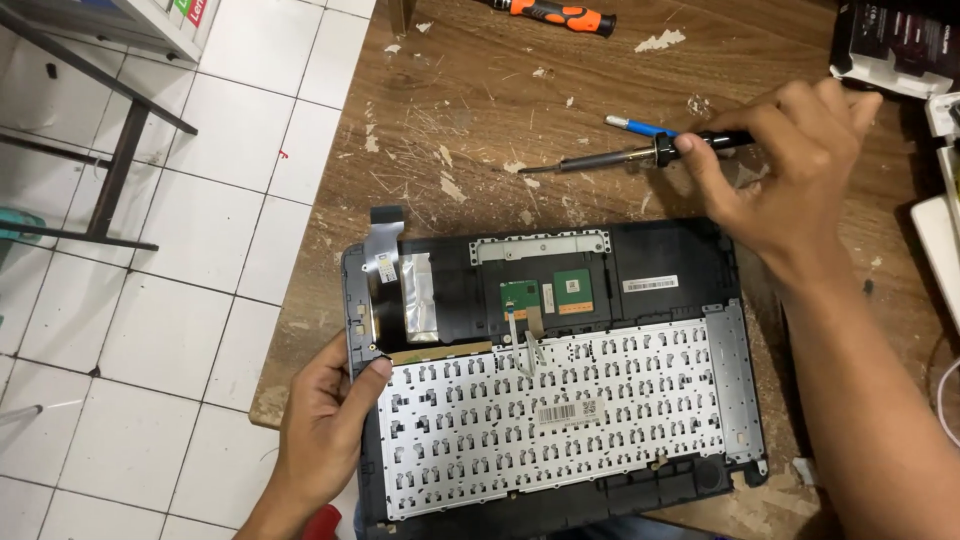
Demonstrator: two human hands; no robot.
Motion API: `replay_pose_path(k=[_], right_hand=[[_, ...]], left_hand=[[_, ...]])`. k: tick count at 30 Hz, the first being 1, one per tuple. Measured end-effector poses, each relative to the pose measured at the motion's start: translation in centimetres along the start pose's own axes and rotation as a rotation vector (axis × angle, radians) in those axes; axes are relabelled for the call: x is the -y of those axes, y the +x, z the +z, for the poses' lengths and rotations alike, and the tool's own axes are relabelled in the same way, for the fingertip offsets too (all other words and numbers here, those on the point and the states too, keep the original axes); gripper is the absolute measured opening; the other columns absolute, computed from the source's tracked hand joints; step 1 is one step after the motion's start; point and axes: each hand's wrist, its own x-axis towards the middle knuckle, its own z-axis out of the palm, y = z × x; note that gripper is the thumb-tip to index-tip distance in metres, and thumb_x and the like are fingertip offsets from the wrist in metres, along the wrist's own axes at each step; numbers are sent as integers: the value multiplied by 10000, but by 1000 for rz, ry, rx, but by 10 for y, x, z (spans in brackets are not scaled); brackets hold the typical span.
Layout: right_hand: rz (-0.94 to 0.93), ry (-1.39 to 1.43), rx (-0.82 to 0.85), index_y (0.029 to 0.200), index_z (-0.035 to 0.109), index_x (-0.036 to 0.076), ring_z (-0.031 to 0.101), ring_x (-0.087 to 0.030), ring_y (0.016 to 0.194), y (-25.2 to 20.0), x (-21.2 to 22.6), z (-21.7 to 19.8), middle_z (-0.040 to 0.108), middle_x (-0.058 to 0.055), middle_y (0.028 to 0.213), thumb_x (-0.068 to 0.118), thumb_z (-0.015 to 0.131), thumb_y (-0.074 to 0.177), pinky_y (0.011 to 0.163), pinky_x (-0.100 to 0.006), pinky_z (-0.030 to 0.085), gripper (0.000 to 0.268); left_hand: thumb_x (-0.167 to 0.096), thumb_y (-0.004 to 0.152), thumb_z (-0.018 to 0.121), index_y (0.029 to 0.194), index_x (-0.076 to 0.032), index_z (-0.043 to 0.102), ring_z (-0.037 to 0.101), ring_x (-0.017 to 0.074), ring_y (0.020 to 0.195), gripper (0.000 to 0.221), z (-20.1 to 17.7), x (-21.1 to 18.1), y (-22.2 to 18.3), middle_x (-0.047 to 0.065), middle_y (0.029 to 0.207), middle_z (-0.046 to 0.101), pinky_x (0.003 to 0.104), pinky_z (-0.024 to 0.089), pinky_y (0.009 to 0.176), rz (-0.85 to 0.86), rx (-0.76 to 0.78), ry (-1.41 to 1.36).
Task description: Using a soldering iron to melt plastic rivets to secure a keyboard into a laptop chassis, then flipping it over and wiping the surface with a cloth.
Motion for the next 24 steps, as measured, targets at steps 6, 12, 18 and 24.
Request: replay_pose_path(k=[6, 12, 18, 24], right_hand=[[-28, -25, -20, 971, 776, 54, 500, -270, 978, 3, 3, -1, 595, -90, 934, 390, 880, 1153, 956, -429, 273, 397], [-61, -48, -26, 981, 765, 55, 499, -290, 1017, -1, -1, -2, 584, -102, 966, 437, 856, 1200, 988, -434, 271, 449], [48, 185, 106, 1210, 756, -142, 591, -389, 1196, 4, 20, -32, 582, -264, 1214, 28, 935, 1353, 1027, -446, 467, 285], [168, 319, 67, 1371, 656, -177, 673, -419, 1251, -19, 4, -6, 682, -300, 1319, -3, 785, 1441, 1114, -458, 522, 228]], left_hand=[[-158, 964, 619, 1190, -25, 732, 614, 107, 636, 285, -1, 5, 0, 28, 836, 723, 260, 508, 531, -20, -13, 10], [-99, 910, 575, 1486, -17, 377, 696, 244, 1137, 615, 10, -10, 4, 174, 1337, 653, 310, 561, 873, 161, -66, 77], [-78, 899, 664, 1424, -73, 553, 292, 76, 517, 536, 14, -17, -3, 27, 930, 651, 238, 312, 482, 139, -109, 288], [-38, 931, 647, 989, -52, 657, 505, 124, 770, 61, 10, -10, -2, 2, 851, 555, 258, 416, 683, 257, -75, 253]])
